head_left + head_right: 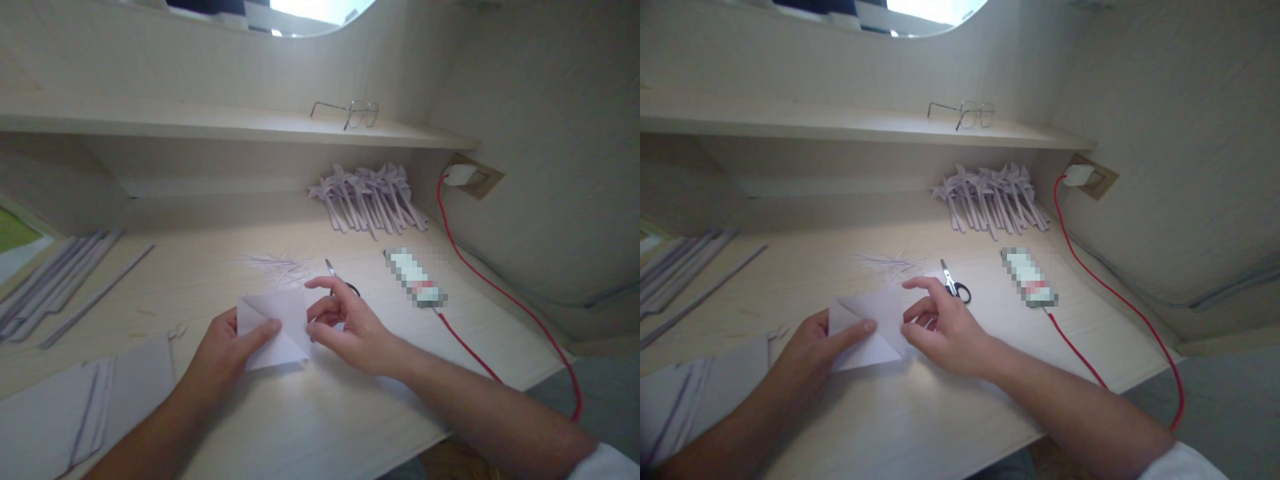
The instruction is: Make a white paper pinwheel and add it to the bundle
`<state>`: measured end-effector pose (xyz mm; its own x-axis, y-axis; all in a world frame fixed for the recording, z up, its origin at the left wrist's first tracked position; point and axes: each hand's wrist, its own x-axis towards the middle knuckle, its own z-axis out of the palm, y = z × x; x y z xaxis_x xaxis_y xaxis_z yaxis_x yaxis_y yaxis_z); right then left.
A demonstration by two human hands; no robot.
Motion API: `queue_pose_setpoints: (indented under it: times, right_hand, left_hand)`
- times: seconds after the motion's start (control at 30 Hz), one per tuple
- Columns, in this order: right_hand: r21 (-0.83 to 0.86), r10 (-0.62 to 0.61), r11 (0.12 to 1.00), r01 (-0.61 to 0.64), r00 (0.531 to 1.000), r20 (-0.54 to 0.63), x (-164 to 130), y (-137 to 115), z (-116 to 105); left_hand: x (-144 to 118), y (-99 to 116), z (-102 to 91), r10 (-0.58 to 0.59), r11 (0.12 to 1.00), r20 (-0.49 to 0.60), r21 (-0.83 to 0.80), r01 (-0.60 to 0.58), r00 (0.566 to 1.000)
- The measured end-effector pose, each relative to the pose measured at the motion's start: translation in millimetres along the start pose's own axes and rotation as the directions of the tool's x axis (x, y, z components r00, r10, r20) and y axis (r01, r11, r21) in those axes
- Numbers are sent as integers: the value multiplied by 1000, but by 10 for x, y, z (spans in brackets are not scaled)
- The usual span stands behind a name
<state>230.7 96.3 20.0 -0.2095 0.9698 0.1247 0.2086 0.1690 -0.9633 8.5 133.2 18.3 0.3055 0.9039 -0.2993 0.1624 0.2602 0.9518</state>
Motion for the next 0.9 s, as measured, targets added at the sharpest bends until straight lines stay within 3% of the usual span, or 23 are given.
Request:
queue_pose_setpoints:
  times: [0.1, 0.2, 0.4, 0.53, 0.77, 0.9]
  right_hand:
    - [-131, -156, 977, 166, 984, 82, -68, -32, -73]
    - [-171, -214, 953, 248, 957, 196, -82, -32, -113]
    - [-150, -298, 930, 335, 929, 220, -70, 2, -95]
    - [-159, -265, 941, 300, 942, 208, -83, -13, -96]
    - [-82, -95, 991, 109, 982, 165, -83, -72, -91]
    - [-30, -108, 993, 115, 979, 175, -74, -75, -89]
  left_hand:
    - [-2, -16, 2, -22, 992, -11, -122, 21, 1000]
    - [-8, -32, -3, -10, 984, -2, -176, 10, 1000]
    - [-33, -48, -19, 16, 984, 51, -176, -7, 999]
    - [-52, -17, 1, 3, 989, 41, -146, 3, 999]
    - [-100, 64, 29, -28, 1000, -33, -13, 28, 999]
    - [-110, 71, 36, -21, 1000, -40, 11, 22, 999]
